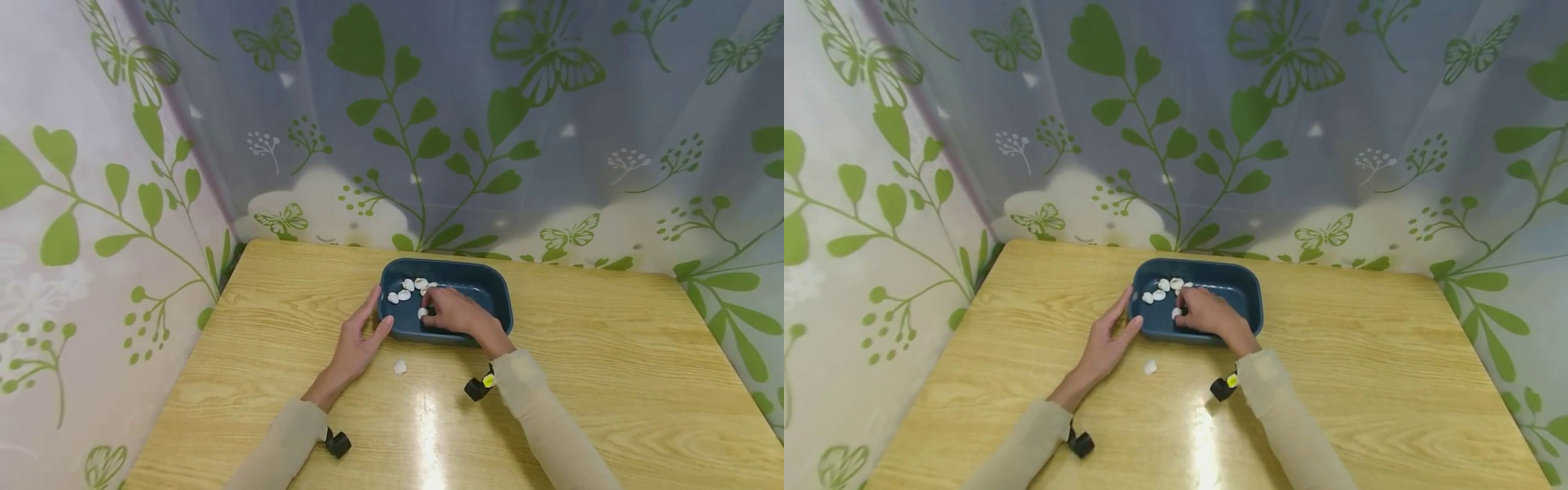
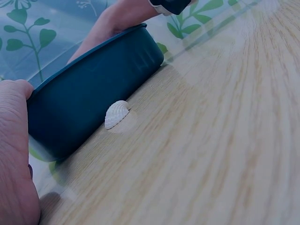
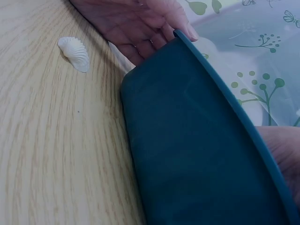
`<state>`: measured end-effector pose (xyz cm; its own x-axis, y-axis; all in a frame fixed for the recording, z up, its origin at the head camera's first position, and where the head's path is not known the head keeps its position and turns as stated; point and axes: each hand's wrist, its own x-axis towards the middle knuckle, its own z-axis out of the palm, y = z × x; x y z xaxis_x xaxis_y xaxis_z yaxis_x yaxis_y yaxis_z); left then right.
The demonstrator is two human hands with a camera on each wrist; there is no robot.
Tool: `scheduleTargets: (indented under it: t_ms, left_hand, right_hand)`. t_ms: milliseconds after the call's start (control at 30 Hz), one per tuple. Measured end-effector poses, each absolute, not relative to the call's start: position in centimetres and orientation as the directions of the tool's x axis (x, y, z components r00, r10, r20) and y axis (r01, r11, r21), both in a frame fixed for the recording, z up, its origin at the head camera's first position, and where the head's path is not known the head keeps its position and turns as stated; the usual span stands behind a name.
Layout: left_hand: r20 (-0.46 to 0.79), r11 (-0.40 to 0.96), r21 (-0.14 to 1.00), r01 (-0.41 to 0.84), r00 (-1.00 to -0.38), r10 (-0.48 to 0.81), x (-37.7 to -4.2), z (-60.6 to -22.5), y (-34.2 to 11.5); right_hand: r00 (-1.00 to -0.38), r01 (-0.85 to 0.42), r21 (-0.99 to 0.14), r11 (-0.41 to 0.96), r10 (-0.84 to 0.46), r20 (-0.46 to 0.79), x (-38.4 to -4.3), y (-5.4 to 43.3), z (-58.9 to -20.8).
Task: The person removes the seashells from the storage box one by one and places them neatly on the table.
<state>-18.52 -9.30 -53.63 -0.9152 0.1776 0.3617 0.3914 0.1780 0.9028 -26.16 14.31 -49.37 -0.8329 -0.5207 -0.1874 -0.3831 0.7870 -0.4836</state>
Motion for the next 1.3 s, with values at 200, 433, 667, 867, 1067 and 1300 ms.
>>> scheduleTargets:
  t_ms: [200, 433, 667, 867, 1067, 1300]
  left_hand:
    - [0.363, 0.21, 0.895, 0.393, -0.917, 0.168, -19.4, -55.5, -9.3]
    - [0.347, 0.205, 0.901, 0.382, -0.919, 0.186, -19.5, -55.7, -9.5]
    - [0.348, 0.188, 0.906, 0.379, -0.921, 0.177, -18.7, -54.0, -9.4]
    - [0.333, 0.177, 0.916, 0.361, -0.928, 0.169, -17.7, -51.8, -9.3]
    - [0.335, 0.179, 0.915, 0.363, -0.927, 0.168, -17.7, -51.7, -9.3]
    - [0.329, 0.174, 0.918, 0.357, -0.929, 0.168, -17.7, -51.7, -9.4]
  right_hand:
    - [-0.837, -0.377, -0.457, 0.806, -0.507, -0.204, -26.1, 14.4, -49.2]
    - [-0.833, -0.392, -0.438, 0.809, -0.514, -0.203, -26.0, 14.4, -49.0]
    - [-0.845, -0.39, -0.414, 0.822, -0.499, -0.194, -25.9, 14.3, -49.1]
    - [-0.843, -0.404, -0.415, 0.816, -0.508, -0.178, -25.9, 14.4, -49.0]
    - [-0.841, -0.411, -0.414, 0.812, -0.513, -0.171, -26.0, 14.4, -49.1]
    - [-0.843, -0.406, -0.406, 0.819, -0.507, -0.179, -26.0, 14.5, -49.1]
